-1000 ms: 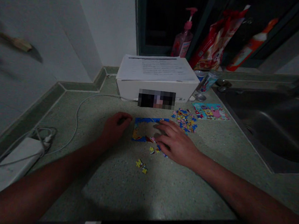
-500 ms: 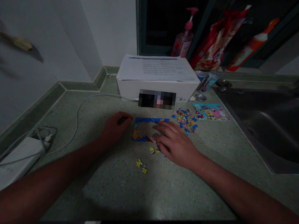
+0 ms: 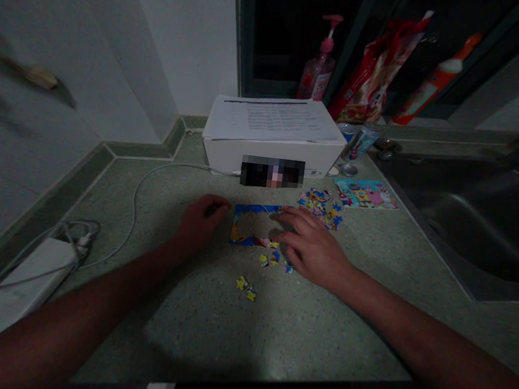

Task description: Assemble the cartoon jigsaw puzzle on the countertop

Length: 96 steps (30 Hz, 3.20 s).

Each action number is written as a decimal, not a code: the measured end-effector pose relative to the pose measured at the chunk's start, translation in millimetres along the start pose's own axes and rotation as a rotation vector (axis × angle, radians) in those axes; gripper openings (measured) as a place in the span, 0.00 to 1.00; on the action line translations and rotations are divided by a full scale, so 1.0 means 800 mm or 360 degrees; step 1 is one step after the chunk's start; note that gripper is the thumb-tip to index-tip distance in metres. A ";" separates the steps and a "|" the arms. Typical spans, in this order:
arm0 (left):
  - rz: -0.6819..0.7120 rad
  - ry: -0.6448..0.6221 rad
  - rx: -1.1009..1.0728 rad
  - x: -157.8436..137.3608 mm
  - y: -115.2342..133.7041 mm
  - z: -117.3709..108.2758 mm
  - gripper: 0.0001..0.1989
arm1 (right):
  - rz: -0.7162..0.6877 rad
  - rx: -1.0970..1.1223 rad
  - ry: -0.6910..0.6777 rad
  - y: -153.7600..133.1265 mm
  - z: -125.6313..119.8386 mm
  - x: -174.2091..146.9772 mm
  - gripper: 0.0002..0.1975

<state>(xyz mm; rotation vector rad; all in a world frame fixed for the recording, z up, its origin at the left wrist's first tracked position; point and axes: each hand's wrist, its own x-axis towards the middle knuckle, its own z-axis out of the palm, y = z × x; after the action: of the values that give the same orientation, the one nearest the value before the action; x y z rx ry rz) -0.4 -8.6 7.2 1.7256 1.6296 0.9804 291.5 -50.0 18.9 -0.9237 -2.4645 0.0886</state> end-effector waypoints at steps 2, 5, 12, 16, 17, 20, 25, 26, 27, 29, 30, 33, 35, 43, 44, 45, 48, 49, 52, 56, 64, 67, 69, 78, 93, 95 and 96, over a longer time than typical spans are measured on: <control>0.0000 0.0000 0.0016 0.000 0.001 0.000 0.09 | -0.0050 -0.0003 -0.0018 0.000 0.001 -0.001 0.16; 0.0007 -0.0010 0.0015 0.000 0.003 -0.001 0.09 | -0.0062 -0.0014 -0.0068 -0.001 0.002 -0.001 0.17; -0.0004 -0.0015 -0.0011 -0.001 0.005 -0.001 0.09 | -0.0053 0.0017 -0.0072 -0.001 0.003 0.000 0.17; 0.0001 -0.0033 -0.0003 -0.001 0.005 -0.002 0.10 | -0.0050 0.0044 -0.0072 0.001 0.003 -0.001 0.18; 0.0004 -0.0030 -0.0004 -0.001 0.005 -0.002 0.10 | -0.0042 0.0046 -0.0071 0.001 0.003 -0.001 0.18; 0.0003 -0.0020 -0.0009 0.000 0.003 0.000 0.09 | -0.0033 0.0040 -0.0082 0.002 0.002 -0.001 0.18; 0.0019 -0.0011 -0.0029 0.000 0.000 0.002 0.07 | -0.0062 -0.0009 -0.0087 0.002 0.001 -0.001 0.16; 0.0025 -0.0015 -0.0032 0.000 -0.001 0.002 0.08 | -0.0075 -0.0018 -0.0088 0.002 0.002 0.000 0.16; 0.0031 -0.0019 -0.0036 -0.001 -0.001 0.002 0.08 | -0.0087 -0.0025 -0.0092 0.001 0.002 0.000 0.16; 0.0039 -0.0023 -0.0039 -0.001 -0.001 0.001 0.09 | -0.0102 -0.0033 -0.0106 0.000 0.003 -0.001 0.15; 0.0037 -0.0024 -0.0032 -0.001 -0.001 0.001 0.09 | -0.0105 -0.0037 -0.0113 0.000 0.003 -0.001 0.15; 0.0014 -0.0034 -0.0003 -0.001 0.000 0.001 0.10 | -0.0104 -0.0049 -0.0123 0.000 0.002 -0.002 0.15; 0.0007 -0.0044 0.0007 -0.001 0.001 0.001 0.10 | -0.0090 -0.0032 -0.0114 0.000 0.001 -0.003 0.16; 0.0078 -0.0040 0.0043 -0.002 0.000 0.003 0.09 | 0.0059 0.0145 0.0002 0.002 0.000 -0.001 0.08; 0.0080 -0.0042 0.0041 -0.002 0.000 0.003 0.09 | 0.0060 0.0167 -0.0004 0.003 0.001 -0.002 0.07; 0.0080 -0.0045 0.0042 -0.002 0.000 0.002 0.09 | 0.0062 0.0185 -0.0008 0.003 0.003 -0.002 0.06; 0.0086 -0.0058 0.0052 -0.002 0.001 0.002 0.09 | 0.0077 0.0218 -0.0019 0.004 0.005 -0.004 0.04; 0.0086 -0.0062 0.0055 -0.002 0.001 0.001 0.09 | 0.0085 0.0229 -0.0022 0.004 0.005 -0.004 0.04; 0.0075 -0.0066 0.0062 -0.002 0.002 0.001 0.08 | 0.0111 0.0265 -0.0030 0.003 0.004 -0.005 0.06; 0.0093 -0.0071 0.0071 -0.003 0.002 0.001 0.07 | 0.0150 0.0254 -0.0054 0.003 0.004 -0.005 0.08; 0.0133 -0.0077 0.0082 -0.003 0.001 0.003 0.08 | 0.0189 0.0284 -0.0084 0.007 0.011 -0.005 0.05; 0.0133 -0.0083 0.0087 -0.004 0.004 0.001 0.08 | 0.0209 0.0310 -0.0085 0.008 0.011 -0.005 0.05; 0.0110 -0.0083 0.0092 -0.004 0.005 0.000 0.07 | 0.0224 0.0321 -0.0080 0.008 0.010 -0.004 0.05; 0.0095 -0.0067 0.0080 -0.003 0.002 0.003 0.08 | 0.0249 0.0268 -0.0021 0.011 0.002 -0.014 0.06; 0.0145 -0.0077 0.0080 -0.005 0.007 -0.001 0.07 | 0.0210 0.0169 -0.0114 0.003 -0.008 -0.017 0.04; 0.0141 -0.0075 0.0082 -0.005 0.007 -0.001 0.06 | 0.0166 0.0180 -0.0098 -0.002 -0.009 -0.015 0.04; 0.0140 -0.0076 0.0082 -0.005 0.007 -0.001 0.06 | 0.0131 0.0193 -0.0090 -0.005 -0.009 -0.014 0.04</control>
<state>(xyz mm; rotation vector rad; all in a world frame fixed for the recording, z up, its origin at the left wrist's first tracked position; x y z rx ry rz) 2.4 -12.9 11.5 1.8551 1.5733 0.9379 299.7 -61.0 21.7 -0.9816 -2.4418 0.2930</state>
